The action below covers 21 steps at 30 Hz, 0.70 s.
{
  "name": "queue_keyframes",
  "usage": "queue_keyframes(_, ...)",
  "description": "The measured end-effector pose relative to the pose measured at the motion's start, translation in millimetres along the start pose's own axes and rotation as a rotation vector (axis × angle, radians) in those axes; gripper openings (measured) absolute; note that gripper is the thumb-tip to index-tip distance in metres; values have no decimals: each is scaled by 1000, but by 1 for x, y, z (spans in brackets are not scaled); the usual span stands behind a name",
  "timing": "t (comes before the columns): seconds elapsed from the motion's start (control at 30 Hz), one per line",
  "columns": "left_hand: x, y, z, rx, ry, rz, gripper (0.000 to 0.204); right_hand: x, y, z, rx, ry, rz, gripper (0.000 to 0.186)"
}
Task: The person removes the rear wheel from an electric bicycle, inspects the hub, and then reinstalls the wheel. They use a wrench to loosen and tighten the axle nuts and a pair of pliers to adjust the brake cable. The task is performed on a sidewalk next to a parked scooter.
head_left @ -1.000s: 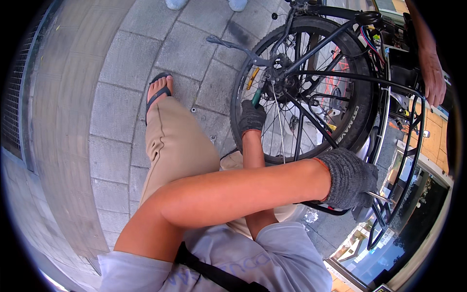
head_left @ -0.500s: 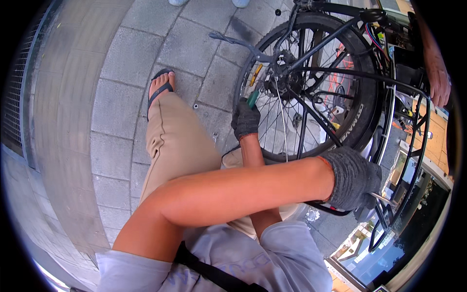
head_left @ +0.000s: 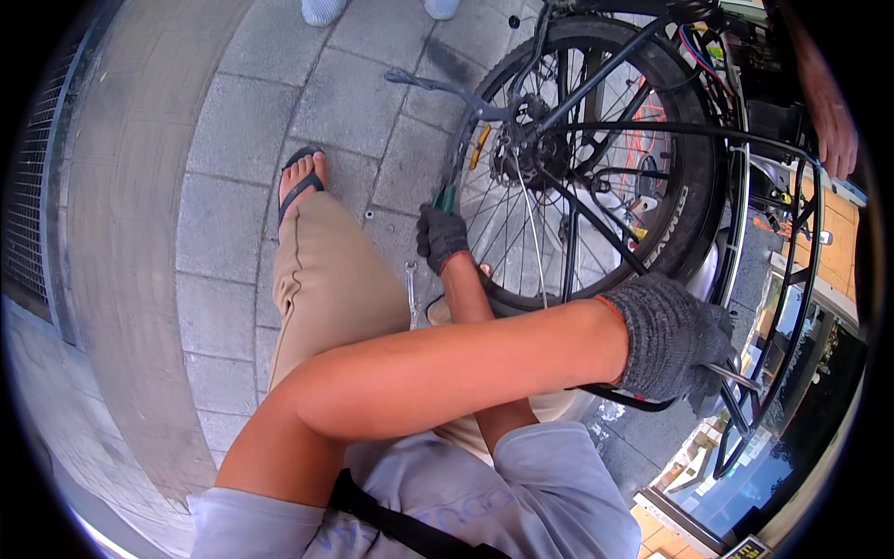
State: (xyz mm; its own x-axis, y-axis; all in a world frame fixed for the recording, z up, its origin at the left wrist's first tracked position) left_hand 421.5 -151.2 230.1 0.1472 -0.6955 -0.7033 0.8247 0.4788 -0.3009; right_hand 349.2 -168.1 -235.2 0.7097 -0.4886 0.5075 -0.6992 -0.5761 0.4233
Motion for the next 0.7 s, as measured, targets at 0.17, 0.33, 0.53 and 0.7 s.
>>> queue_keyframes(0.17,-4,-12,-4,47,-5,57,31,52,27,22,-61,237,270,18)
queue_keyframes(0.33,-3,-6,-11,-31,-16,-40,30,-25,23,4,-128,-28,-66,16)
queue_keyframes(0.53,-6,-5,-2,-58,-34,-46,29,48,-1,3,-17,271,218,23)
queue_keyframes(0.7,-5,-3,-8,-62,-42,-88,29,34,23,8,3,4,175,17)
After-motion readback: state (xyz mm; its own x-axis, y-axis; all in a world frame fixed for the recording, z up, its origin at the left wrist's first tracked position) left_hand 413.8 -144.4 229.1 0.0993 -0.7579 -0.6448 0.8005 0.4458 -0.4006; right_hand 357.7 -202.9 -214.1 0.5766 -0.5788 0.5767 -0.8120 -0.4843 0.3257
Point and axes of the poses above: each hand's wrist, its own z-axis towards the middle knuckle, its own y-axis out of the back of the hand, x = y × z, the point moved 10 cm from there along z, towards the middle knuckle, and after that the axes turned 14 degrees about -x, right-handed, at the moved point
